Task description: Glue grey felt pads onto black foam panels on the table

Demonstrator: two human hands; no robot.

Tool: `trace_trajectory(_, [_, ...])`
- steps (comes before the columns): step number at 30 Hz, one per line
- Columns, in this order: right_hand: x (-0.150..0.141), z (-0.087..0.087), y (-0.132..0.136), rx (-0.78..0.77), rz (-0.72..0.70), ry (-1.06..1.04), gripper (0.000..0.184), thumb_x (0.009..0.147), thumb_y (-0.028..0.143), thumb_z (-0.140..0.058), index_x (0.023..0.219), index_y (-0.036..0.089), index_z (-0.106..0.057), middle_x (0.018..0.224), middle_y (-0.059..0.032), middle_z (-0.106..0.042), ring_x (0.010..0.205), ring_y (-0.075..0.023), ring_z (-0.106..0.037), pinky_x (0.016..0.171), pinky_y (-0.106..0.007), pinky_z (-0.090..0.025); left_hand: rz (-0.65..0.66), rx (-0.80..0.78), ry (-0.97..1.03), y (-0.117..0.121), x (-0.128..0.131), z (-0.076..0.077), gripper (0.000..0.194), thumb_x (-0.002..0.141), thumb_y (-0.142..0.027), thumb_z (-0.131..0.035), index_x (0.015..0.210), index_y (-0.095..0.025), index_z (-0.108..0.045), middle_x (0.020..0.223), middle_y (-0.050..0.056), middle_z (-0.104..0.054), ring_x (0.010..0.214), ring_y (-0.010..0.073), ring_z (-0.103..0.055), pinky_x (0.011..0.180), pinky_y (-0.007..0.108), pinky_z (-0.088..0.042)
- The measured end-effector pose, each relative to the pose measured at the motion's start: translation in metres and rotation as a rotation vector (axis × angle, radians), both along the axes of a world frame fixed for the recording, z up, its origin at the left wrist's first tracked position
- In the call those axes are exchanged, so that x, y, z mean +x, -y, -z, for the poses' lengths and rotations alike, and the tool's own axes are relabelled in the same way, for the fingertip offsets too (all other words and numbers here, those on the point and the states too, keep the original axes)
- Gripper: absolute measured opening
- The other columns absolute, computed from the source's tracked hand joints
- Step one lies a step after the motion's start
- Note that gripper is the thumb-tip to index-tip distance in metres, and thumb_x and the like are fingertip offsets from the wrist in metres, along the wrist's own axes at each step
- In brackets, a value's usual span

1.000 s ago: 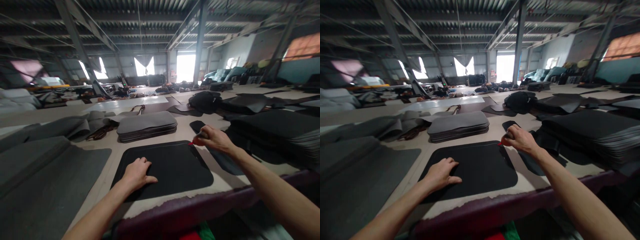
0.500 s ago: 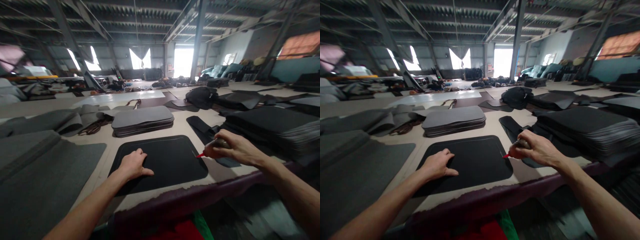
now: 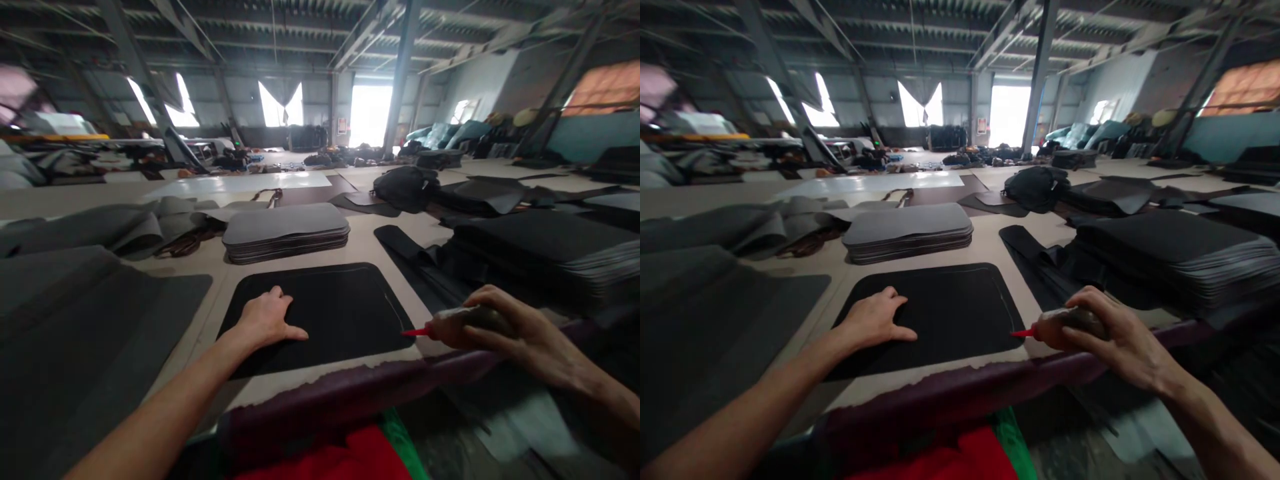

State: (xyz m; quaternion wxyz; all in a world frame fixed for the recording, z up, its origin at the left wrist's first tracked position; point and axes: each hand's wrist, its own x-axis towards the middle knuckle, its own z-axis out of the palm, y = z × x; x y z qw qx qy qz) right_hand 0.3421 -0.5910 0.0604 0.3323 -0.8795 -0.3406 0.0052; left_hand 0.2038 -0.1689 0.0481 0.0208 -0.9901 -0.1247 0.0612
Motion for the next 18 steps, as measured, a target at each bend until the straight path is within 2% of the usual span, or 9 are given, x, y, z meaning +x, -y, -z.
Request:
trace_trajectory(5, [-0.005, 0.002, -0.013, 0.059, -0.063, -0.049, 0.035, 0.086, 0.055, -0.066, 0.103, 0.026, -0.058, 0.097, -0.0026, -0.061, 0.091, -0.0253, -0.061, 0.075, -0.033, -0.05, -0.004, -0.017, -0.008, 0.0, -0.001, 0.0, 0.087, 0.062, -0.081, -0.067, 0.122, -0.018, -0.065, 0.118, 0.015, -0.057, 0.103, 0.0364, -0.062, 0.081, 0.044, -0.053])
trace_trajectory(7, [-0.006, 0.002, -0.024, 0.063, -0.109, -0.04, 0.035, 0.086, 0.054, -0.067, 0.104, 0.025, -0.058, 0.1, -0.0031, -0.061, 0.091, -0.0246, -0.06, 0.075, -0.032, -0.05, -0.008, -0.027, -0.009, -0.003, 0.0, 0.0, 0.078, 0.068, -0.077, -0.064, 0.12, -0.019, -0.066, 0.119, 0.015, -0.058, 0.1, 0.036, -0.064, 0.081, 0.044, -0.053])
trace_trajectory(10, [-0.008, -0.001, -0.046, 0.061, -0.206, -0.007, 0.033, 0.088, 0.052, -0.065, 0.104, 0.024, -0.058, 0.103, -0.0039, -0.06, 0.093, -0.024, -0.059, 0.077, -0.032, -0.049, -0.019, -0.046, -0.007, -0.015, 0.002, 0.001, 0.052, 0.085, -0.056, -0.058, 0.121, -0.019, -0.066, 0.123, 0.015, -0.058, 0.102, 0.0326, -0.065, 0.087, 0.041, -0.051])
trace_trajectory(13, [-0.012, -0.007, -0.074, 0.043, -0.329, -0.003, 0.03, 0.09, 0.049, -0.063, 0.105, 0.023, -0.057, 0.103, -0.0042, -0.058, 0.092, -0.0223, -0.058, 0.079, -0.033, -0.047, -0.016, -0.076, -0.009, -0.03, 0.007, 0.0, 0.038, 0.091, -0.036, -0.058, 0.123, -0.016, -0.065, 0.127, 0.015, -0.06, 0.11, 0.0284, -0.063, 0.093, 0.037, -0.049])
trace_trajectory(18, [-0.019, -0.012, -0.127, 0.04, -0.517, 0.02, 0.024, 0.093, 0.042, -0.06, 0.103, 0.022, -0.055, 0.099, -0.004, -0.056, 0.086, -0.0197, -0.055, 0.073, -0.031, -0.044, 0.025, -0.115, -0.026, -0.041, 0.013, -0.004, 0.027, 0.094, -0.028, -0.062, 0.117, -0.014, -0.063, 0.121, 0.011, -0.064, 0.11, 0.0243, -0.062, 0.095, 0.045, -0.051])
